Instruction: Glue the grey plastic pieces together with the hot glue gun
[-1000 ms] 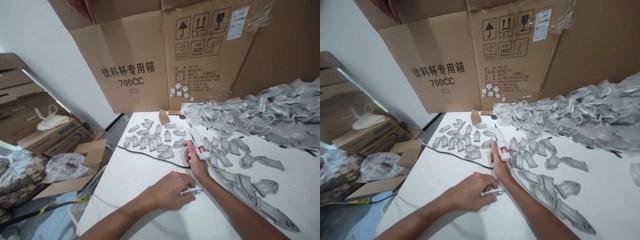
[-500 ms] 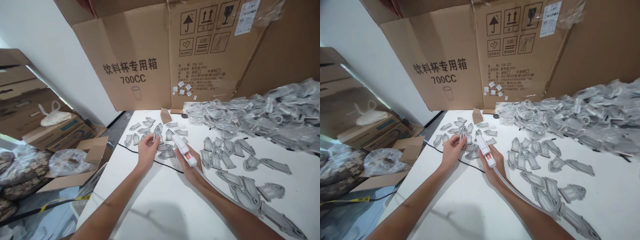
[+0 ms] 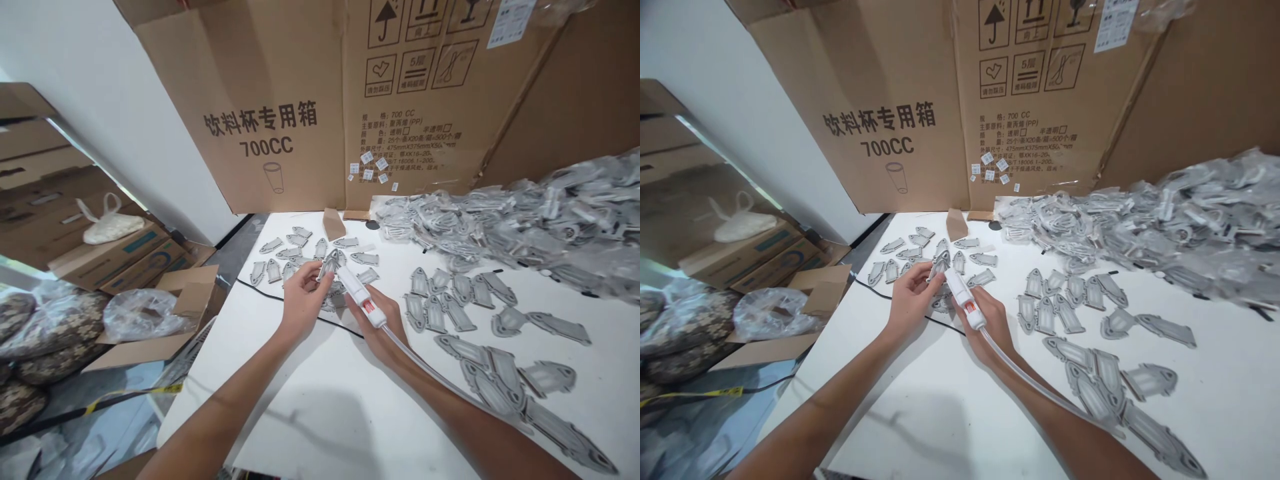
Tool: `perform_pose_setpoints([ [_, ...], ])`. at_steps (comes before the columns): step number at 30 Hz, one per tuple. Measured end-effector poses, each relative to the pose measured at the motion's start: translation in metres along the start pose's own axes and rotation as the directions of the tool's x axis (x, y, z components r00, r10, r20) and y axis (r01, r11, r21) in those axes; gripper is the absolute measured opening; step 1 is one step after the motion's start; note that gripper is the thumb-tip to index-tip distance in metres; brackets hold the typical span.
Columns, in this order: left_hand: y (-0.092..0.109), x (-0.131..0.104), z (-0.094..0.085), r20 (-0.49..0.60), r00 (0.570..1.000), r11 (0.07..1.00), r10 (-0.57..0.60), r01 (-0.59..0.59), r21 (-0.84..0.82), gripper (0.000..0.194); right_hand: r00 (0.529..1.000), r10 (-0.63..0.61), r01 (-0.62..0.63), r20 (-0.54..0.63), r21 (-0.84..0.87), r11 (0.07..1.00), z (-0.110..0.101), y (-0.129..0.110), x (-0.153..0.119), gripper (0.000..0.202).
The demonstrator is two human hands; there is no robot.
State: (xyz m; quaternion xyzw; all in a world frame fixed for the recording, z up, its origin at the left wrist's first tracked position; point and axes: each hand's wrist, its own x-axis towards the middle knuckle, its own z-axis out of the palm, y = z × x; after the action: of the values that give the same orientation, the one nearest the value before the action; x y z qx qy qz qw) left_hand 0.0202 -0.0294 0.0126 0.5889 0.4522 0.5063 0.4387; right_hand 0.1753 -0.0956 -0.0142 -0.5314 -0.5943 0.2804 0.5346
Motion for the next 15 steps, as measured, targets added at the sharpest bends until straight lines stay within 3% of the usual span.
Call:
perform_pose_setpoints([
  [15,-0.004,-0.002,-0.004,0.049,0.997,0.997,0.066,-0.063,-0.048,0.025,1.0,-0.007,0.006,-0.013,-0.04,0.999,0.0,0.017,-0.003,0.038],
])
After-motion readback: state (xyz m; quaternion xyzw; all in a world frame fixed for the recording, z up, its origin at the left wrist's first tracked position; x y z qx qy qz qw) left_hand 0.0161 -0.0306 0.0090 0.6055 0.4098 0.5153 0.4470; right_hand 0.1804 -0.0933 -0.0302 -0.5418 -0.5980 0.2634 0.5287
